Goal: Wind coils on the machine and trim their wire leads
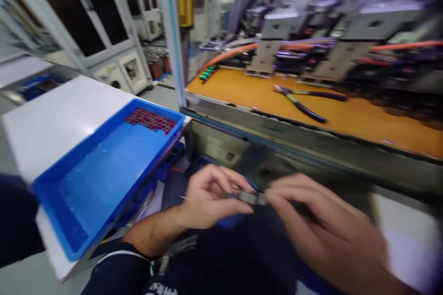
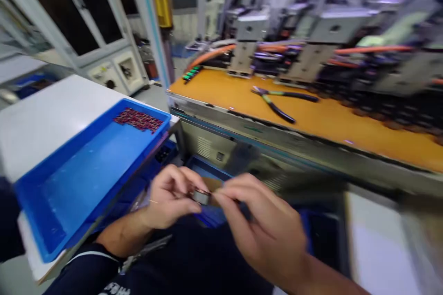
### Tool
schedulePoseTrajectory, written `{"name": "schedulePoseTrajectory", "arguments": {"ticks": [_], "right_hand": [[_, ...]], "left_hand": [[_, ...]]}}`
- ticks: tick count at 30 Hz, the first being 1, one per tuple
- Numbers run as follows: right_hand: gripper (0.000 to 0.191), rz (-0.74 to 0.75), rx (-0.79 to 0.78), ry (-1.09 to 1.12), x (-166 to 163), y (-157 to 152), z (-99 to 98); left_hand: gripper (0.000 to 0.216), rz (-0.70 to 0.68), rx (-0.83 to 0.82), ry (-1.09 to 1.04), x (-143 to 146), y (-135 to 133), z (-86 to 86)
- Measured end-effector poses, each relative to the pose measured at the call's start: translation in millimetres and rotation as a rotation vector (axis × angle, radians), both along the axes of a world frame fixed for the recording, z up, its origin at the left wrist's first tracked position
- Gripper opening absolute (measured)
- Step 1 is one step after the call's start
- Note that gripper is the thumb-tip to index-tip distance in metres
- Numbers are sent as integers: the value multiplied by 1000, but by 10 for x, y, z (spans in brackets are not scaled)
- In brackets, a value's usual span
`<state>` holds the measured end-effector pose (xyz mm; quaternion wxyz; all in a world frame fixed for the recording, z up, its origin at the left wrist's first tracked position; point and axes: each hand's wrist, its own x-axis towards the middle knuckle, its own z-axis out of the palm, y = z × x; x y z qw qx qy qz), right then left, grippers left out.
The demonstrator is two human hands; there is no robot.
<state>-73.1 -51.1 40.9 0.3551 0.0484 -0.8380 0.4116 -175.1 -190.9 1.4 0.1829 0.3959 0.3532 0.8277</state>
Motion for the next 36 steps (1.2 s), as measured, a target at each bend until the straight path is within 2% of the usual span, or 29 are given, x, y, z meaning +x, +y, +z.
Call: {"name": "schedulePoseTrajectory", "arguments": {"ticks": [2,4,7,9,13,18,20,22,24,26,27,29,31,33,36], "right_hand": [[13,-6,-115,-60,-7,-51,61],[14,22,-309,-182,-37,-79,97],[20,148,-623,-385,-44,-80,96],[26,248,-769,-482,-33,-62,59],[30,367,-918,-590,-39,-31,-59],[21,538,-1015,-438,-81,-63,-207],[17,465,-909,-304,-87,-67,-249],[19,240,-604,-81,-89,-43,-273],[21,-60,-184,133,-92,8,-290],[21,-280,144,223,-98,70,-317],[20,-334,244,240,-102,99,-337],[19,-344,355,273,-110,145,-391],[19,-301,427,319,-114,166,-450],[18,-253,479,349,-109,163,-492],[20,-213,470,342,-78,126,-488]], "left_hand": [[32,57,-56,40,-57,-23,39],[37,97,-122,87,-104,-34,26],[36,85,-163,113,-128,-30,-17],[34,48,-146,93,-128,-13,-33],[32,17,-128,90,-126,21,-20],[27,-54,-152,58,-124,56,-18],[17,-78,-184,-43,-162,83,-47],[13,20,-250,-176,-226,102,-86],[15,290,-305,-195,-275,88,-114],[24,546,-351,-8,-264,37,-106],[30,600,-385,144,-232,4,-83],[42,560,-468,449,-137,-52,-9],[51,483,-513,625,-47,-66,84],[51,461,-516,663,-3,-38,165],[35,411,-520,671,-24,14,222]]}}
